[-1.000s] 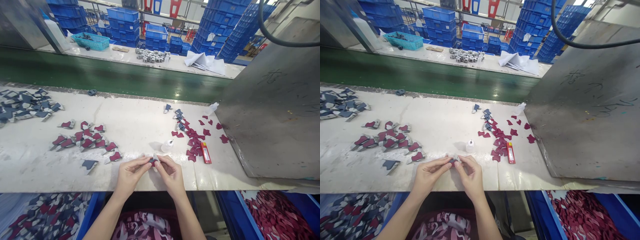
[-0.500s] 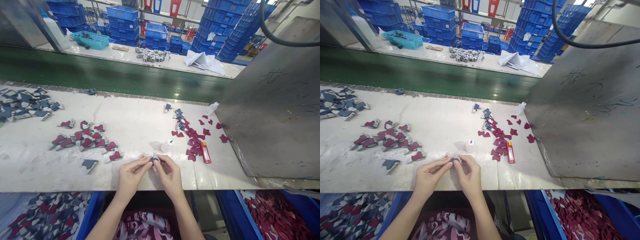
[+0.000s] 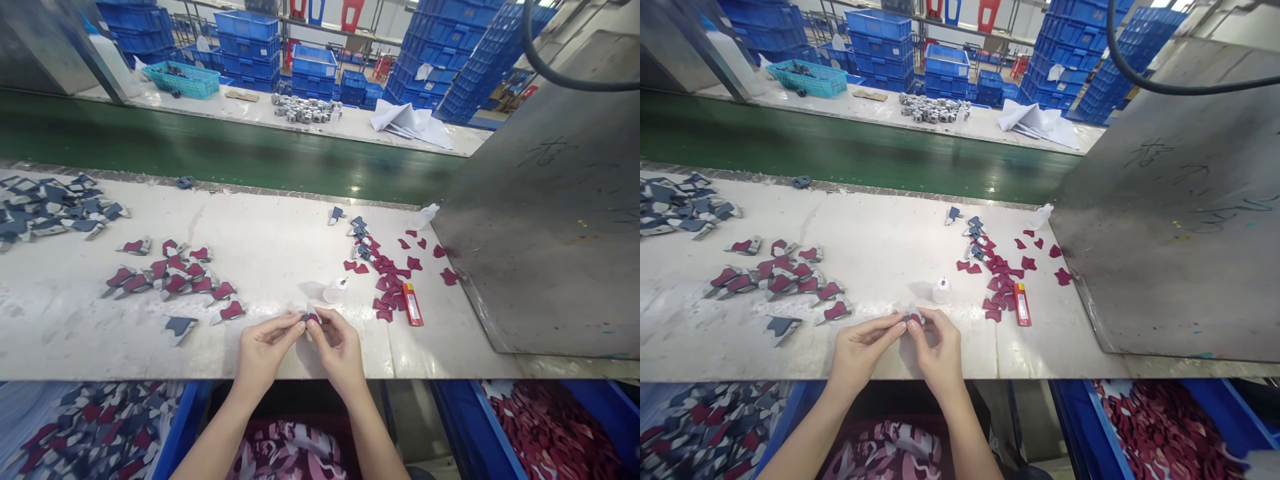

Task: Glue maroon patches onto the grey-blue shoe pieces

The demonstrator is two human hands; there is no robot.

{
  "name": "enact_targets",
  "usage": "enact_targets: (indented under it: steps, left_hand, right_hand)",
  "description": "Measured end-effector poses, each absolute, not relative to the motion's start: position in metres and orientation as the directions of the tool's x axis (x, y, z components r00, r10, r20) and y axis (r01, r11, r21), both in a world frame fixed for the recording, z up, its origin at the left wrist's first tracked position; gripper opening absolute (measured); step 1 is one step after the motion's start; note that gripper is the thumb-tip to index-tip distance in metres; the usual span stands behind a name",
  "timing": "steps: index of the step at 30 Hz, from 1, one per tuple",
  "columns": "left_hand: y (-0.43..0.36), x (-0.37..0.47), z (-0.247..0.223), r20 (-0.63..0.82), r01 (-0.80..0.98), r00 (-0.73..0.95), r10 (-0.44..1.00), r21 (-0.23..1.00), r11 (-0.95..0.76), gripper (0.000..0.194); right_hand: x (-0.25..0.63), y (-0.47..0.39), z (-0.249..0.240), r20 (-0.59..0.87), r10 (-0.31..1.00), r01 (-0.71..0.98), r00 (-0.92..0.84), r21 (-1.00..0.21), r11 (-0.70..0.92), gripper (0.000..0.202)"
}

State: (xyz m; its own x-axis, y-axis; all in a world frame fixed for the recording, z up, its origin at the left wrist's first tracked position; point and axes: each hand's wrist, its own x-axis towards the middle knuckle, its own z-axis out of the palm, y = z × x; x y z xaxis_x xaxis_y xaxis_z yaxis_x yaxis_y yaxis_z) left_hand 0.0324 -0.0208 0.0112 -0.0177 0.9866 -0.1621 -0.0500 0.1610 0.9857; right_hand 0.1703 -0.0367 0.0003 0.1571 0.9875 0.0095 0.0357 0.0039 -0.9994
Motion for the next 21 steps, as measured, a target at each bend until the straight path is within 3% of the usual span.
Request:
enact_targets:
  steps: [7,21]
  left_hand:
    - [-0.022,0.039,0.011,-0.135,-0.012,-0.034,0.990,0.991,0.135,0.019]
    - [-0.012,0.037,0.021,-0.333,-0.132,0.033,0.942,0.933,0.335,0.029]
  right_hand:
    - [0.171,-0.036,0.000,-0.049,0.980,-0.065,0.193,-0.997,-0.037,0.025]
    - [0.167,-0.039,0.003,0.019,0.970,0.052,0.241,-0.999,0.007,0.023]
